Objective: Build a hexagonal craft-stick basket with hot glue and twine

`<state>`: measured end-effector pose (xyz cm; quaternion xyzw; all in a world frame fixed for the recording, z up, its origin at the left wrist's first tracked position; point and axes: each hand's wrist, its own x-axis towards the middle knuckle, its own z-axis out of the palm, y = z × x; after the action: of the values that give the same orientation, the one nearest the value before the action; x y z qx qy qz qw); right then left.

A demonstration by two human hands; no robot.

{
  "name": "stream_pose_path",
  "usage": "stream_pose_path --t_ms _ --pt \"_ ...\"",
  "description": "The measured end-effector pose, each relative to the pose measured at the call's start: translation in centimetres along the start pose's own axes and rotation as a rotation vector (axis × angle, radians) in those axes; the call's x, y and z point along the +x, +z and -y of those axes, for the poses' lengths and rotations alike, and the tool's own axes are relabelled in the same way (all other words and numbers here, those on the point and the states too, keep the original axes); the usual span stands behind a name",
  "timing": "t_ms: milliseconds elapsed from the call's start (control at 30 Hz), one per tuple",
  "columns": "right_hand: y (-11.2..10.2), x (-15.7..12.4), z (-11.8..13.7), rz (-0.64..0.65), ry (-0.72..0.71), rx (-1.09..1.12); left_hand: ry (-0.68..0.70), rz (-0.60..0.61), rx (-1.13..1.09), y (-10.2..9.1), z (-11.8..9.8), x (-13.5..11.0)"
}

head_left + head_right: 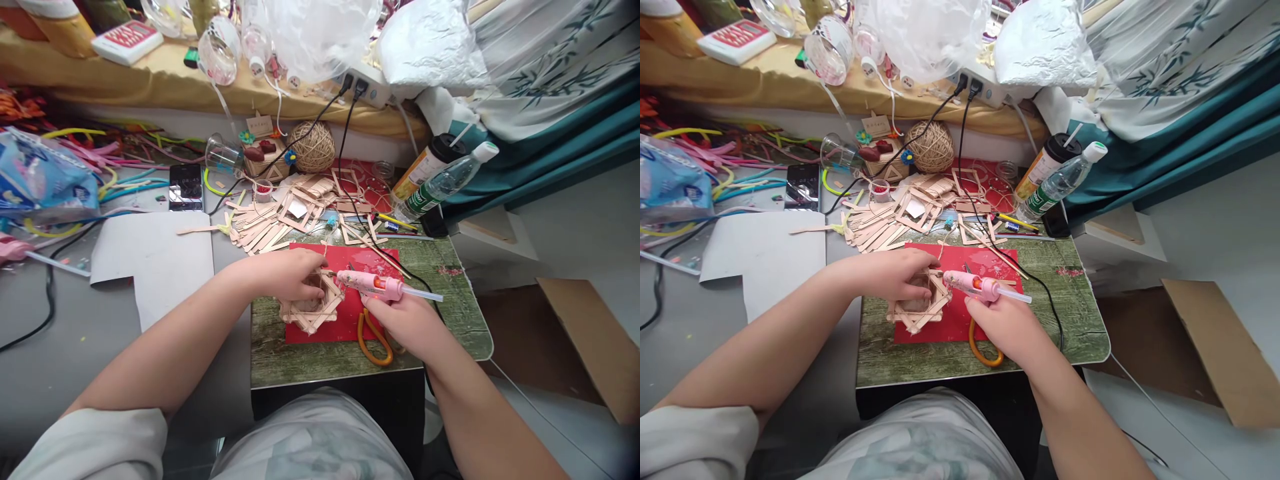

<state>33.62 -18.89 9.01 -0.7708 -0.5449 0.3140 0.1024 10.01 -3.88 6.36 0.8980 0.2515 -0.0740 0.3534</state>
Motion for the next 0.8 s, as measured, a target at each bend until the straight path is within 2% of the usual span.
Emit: stream_pose_path --t_ms 367,633,800 --pt "0.16 0.31 0.09 -0.041 -0.069 0.027 0.002 0.001 -0.016 -0.05 -0.03 -0.11" --pt "0.35 0.23 -0.07 -0.051 -0.015 0.008 -0.008 0.009 -0.015 -0.1 -0.09 -0.16" --pt "0.12 0.0 -0.11 -0.035 -0.074 0.037 -0.009 0.01 -0.002 -0.27 -0.32 -0.19"
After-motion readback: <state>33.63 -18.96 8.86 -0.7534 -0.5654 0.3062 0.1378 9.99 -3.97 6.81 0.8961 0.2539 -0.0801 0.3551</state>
